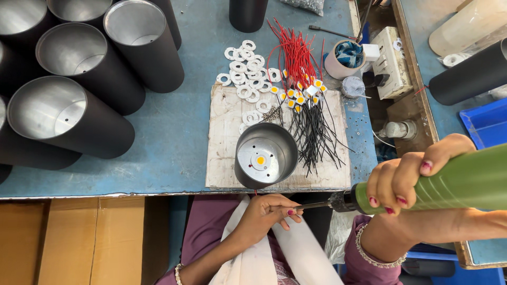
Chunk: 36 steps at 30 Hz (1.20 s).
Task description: The person assembles small electronic components inside cylindrical metal housings. They insert wires and small white plastic parts, then use a green handheld tool to secure the components. The person repeats this process for multiple housings.
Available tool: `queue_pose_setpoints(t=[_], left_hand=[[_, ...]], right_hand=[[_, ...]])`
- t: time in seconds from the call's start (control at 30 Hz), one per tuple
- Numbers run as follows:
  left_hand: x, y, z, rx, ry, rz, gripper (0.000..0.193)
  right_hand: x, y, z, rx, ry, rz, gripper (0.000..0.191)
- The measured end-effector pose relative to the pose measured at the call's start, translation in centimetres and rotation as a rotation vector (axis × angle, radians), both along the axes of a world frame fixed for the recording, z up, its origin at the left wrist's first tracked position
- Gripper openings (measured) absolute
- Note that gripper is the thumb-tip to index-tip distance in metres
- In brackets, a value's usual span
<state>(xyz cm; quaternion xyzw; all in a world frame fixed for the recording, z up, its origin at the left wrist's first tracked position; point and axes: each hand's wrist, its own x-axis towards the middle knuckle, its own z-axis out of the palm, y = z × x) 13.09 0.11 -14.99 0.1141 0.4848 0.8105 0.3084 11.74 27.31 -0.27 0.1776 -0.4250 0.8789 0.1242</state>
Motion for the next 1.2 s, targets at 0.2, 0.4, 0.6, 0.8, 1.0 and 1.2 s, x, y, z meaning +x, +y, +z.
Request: queue_pose_setpoints(t=[0.2, 0.4, 0.6, 0.8, 1.0, 1.2], left_hand=[[0.1, 0.1, 0.0, -0.015, -0.021, 0.000, 0.023], [0.1, 0.0, 0.8, -0.088, 0.025, 0.001, 0.020], [-0.2, -0.5, 3.0, -0.162, 0.145, 0.003, 0.021], [0.4, -4.7, 8.5, -0.789, 0.279, -0.151, 0.051], [0.2, -7.1, 10.2, -0.915, 0.486, 0.332, 0.118], [-2.2, -0.7, 5.6, -0.656, 0.826, 0.909, 0.128]], right_hand=[[0.0, -0.1, 0.1, -0.004, 0.003, -0.007, 0.097], [0.0, -0.1, 0.2, 0.038, 0.010, 0.044, 0.101], [-0.4, -0.2, 0.3, 0.008, 0.024, 0.135, 0.101], [-0.6, -0.4, 1.5, 0.009, 0.089, 0.110, 0.080], [-1.7, 0.6, 3.0, 0.002, 0.347, 0.149, 0.034], [-2.6, 1.0, 2.9, -0.199, 0.548, 0.024, 0.025]])
